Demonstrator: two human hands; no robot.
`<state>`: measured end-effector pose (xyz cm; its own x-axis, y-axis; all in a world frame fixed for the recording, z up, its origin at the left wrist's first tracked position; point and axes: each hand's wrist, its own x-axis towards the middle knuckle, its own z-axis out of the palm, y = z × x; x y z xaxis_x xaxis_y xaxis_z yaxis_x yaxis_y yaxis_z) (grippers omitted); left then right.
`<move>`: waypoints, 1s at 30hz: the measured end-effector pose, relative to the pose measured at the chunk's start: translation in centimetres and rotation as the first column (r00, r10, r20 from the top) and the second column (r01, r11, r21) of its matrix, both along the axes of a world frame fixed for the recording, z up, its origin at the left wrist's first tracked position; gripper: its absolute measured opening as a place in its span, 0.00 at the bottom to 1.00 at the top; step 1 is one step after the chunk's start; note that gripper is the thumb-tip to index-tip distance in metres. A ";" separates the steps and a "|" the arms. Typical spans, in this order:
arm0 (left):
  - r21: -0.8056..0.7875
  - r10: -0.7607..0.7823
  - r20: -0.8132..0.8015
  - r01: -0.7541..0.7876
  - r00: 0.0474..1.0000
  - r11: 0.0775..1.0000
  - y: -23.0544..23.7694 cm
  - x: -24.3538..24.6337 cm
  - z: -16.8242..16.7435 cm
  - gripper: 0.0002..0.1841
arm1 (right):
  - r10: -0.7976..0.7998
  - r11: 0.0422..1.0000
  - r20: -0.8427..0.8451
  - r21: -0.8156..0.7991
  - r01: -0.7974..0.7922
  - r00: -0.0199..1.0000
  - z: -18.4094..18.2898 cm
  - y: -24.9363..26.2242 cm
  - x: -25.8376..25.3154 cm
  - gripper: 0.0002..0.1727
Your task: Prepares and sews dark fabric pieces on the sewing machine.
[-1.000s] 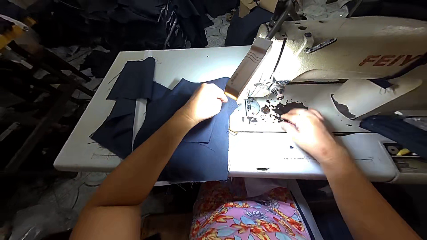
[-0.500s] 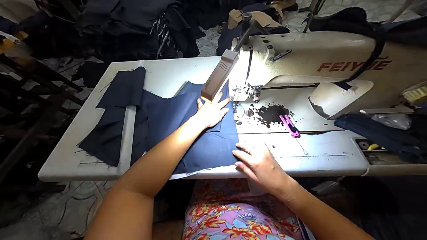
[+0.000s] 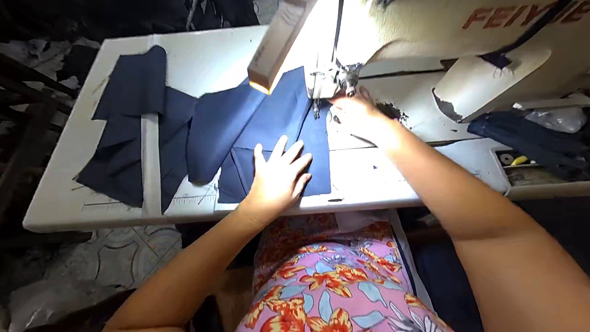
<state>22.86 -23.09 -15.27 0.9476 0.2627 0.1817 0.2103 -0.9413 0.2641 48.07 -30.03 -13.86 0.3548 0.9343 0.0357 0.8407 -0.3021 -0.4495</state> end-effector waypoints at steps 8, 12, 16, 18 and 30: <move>-0.108 0.070 -0.016 -0.072 0.997 0.992 1.0 -0.9 -1.5 0.29 | -0.018 1.000 0.034 0.018 0.017 0.999 -2.2 0.6 0.7 0.27; -0.104 0.076 -0.017 -0.077 0.997 0.992 0.9 -0.7 -1.3 0.29 | -0.034 0.999 0.062 -0.025 0.035 0.997 -1.8 0.8 0.4 0.28; -0.105 0.071 -0.020 -0.073 0.997 0.992 0.5 -1.0 -1.1 0.29 | -0.035 0.999 0.049 -0.016 0.036 0.998 -1.6 0.7 0.2 0.28; -0.100 0.074 -0.008 -0.074 0.997 0.992 0.3 -1.1 -1.1 0.28 | -0.039 0.999 0.040 0.009 0.039 0.998 -1.6 0.7 0.2 0.28; -0.703 -0.006 0.620 0.559 0.785 0.440 -5.1 -2.8 4.3 0.08 | -0.117 0.961 0.034 0.255 0.104 0.993 0.8 -1.9 0.1 0.14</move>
